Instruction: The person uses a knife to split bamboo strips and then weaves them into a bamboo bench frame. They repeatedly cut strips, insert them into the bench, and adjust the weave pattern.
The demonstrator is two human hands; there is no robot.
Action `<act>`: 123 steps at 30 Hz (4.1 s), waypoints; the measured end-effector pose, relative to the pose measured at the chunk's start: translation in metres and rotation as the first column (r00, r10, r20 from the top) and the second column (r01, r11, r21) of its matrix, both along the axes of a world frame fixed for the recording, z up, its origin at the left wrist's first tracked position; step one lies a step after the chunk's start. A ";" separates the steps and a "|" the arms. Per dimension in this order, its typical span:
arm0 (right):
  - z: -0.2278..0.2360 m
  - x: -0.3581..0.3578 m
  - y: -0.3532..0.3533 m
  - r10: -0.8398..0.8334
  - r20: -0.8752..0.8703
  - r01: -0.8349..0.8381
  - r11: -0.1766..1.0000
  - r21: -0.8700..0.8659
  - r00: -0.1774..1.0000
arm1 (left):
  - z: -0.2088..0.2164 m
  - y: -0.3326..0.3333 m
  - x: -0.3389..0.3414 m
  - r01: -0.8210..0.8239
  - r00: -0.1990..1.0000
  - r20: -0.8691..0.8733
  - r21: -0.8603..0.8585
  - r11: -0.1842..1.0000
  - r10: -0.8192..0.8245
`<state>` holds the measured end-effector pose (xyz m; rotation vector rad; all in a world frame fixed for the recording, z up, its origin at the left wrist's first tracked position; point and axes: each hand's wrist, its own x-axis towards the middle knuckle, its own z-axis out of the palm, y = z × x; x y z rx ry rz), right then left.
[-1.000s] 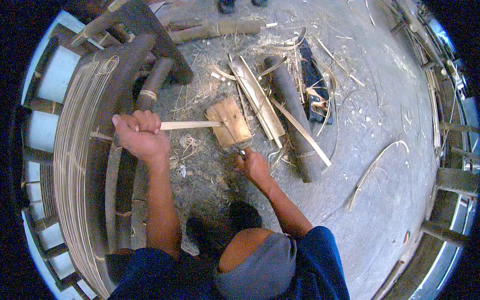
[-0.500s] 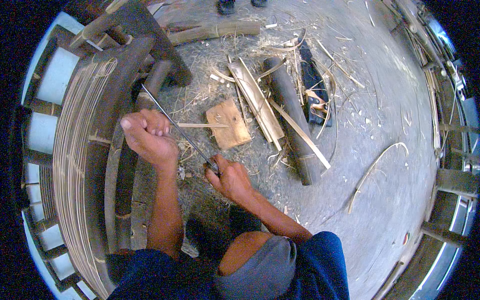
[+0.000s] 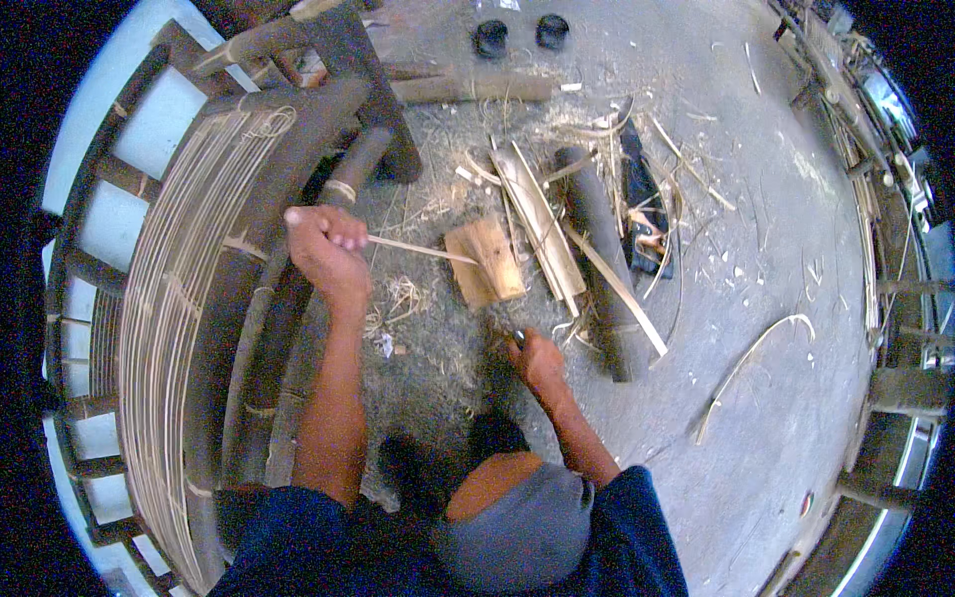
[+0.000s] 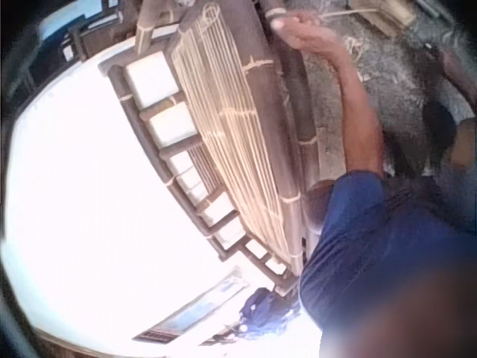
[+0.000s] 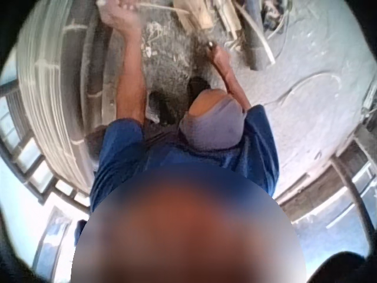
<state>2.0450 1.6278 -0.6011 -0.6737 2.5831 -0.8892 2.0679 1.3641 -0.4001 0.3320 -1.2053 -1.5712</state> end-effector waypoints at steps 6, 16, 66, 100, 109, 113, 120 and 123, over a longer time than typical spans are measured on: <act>-0.004 0.001 0.016 0.002 0.184 0.006 0.999 -0.043 0.983 | -0.050 0.004 -0.021 -0.077 0.959 0.244 -0.277 0.958 0.147; 0.093 -0.059 0.000 -0.060 -0.351 0.059 0.998 -0.014 0.935 | -0.106 0.050 -0.014 0.380 0.561 0.810 -0.071 0.922 -0.169; 0.063 -0.190 0.027 -0.223 -0.338 0.261 0.963 0.070 0.914 | -0.024 0.083 0.028 0.640 0.129 0.418 0.658 0.397 -0.899; 0.249 -0.046 -0.230 0.426 -0.643 -0.640 0.756 -0.133 0.637 | 0.146 -0.267 0.427 -0.617 0.434 0.635 -0.308 0.724 0.639; 0.305 0.078 -0.448 0.627 -0.705 -0.922 0.373 -0.102 0.332 | 0.106 -0.353 0.462 -0.359 -0.089 0.557 -0.791 0.495 0.826; 0.284 0.123 -0.484 0.623 -0.733 -0.937 0.345 -0.059 0.275 | 0.114 -0.372 0.461 -0.332 -0.176 0.601 -0.782 0.528 0.779; 0.271 0.143 -0.491 0.603 -0.741 -0.900 0.436 -0.002 0.294 | 0.141 -0.376 0.470 -0.206 -0.223 0.559 -0.827 0.523 0.798; 0.274 0.142 -0.492 0.620 -0.726 -0.890 0.456 0.025 0.298 | 0.155 -0.382 0.488 -0.036 -0.295 0.580 -0.801 0.597 0.760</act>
